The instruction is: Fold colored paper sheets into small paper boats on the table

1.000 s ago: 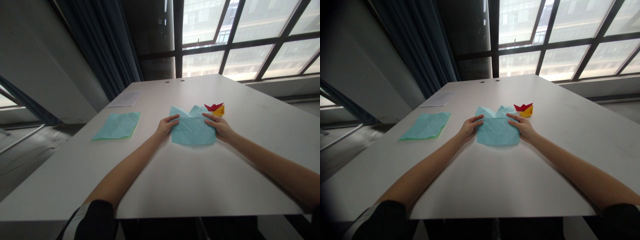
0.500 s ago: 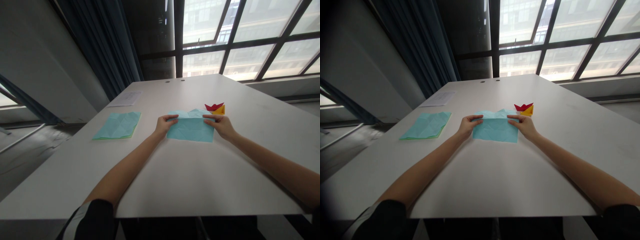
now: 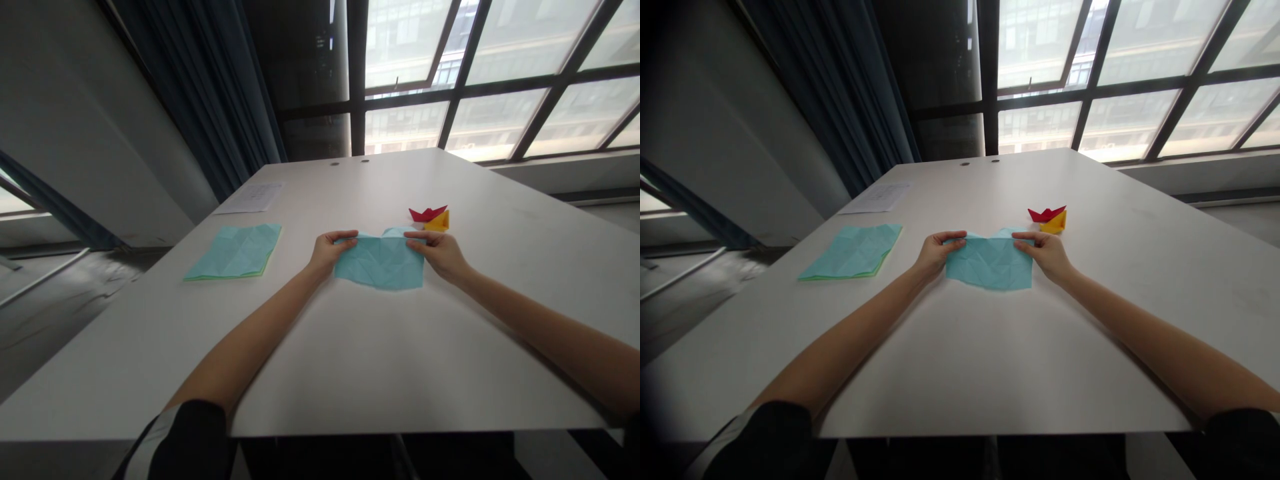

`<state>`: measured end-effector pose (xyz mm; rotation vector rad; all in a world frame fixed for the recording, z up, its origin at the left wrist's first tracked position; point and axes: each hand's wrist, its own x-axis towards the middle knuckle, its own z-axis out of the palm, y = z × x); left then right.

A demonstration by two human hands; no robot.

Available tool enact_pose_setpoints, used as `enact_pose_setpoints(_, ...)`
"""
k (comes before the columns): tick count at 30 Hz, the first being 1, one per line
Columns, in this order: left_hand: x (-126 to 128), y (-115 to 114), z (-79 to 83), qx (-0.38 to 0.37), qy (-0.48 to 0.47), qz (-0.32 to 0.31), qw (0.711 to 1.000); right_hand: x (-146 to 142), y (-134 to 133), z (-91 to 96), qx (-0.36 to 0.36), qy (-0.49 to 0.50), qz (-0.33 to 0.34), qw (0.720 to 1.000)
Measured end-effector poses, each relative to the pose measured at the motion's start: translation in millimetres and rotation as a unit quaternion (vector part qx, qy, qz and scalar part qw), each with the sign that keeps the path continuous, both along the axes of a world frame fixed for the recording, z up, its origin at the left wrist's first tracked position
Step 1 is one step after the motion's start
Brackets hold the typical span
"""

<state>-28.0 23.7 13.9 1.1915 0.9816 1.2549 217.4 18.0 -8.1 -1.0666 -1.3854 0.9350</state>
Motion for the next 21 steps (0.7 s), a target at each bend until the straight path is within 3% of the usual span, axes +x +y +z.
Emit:
enact_pose_setpoints(13,7,-7,-0.2,-0.013,-0.03,-0.028,0.999,-9,-9,2.0,-0.017,-0.004,0.017,1.0)
enact_pose_setpoints(18,0,-1,0.7,-0.018,-0.033,-0.021,0.999,-6,-9,9.2,-0.019,0.043,0.035,0.998)
enact_pose_setpoints(21,-7,3,4.1,-0.052,-0.026,-0.049,0.997,-2,-9,14.1,-0.034,0.08,0.061,0.994)
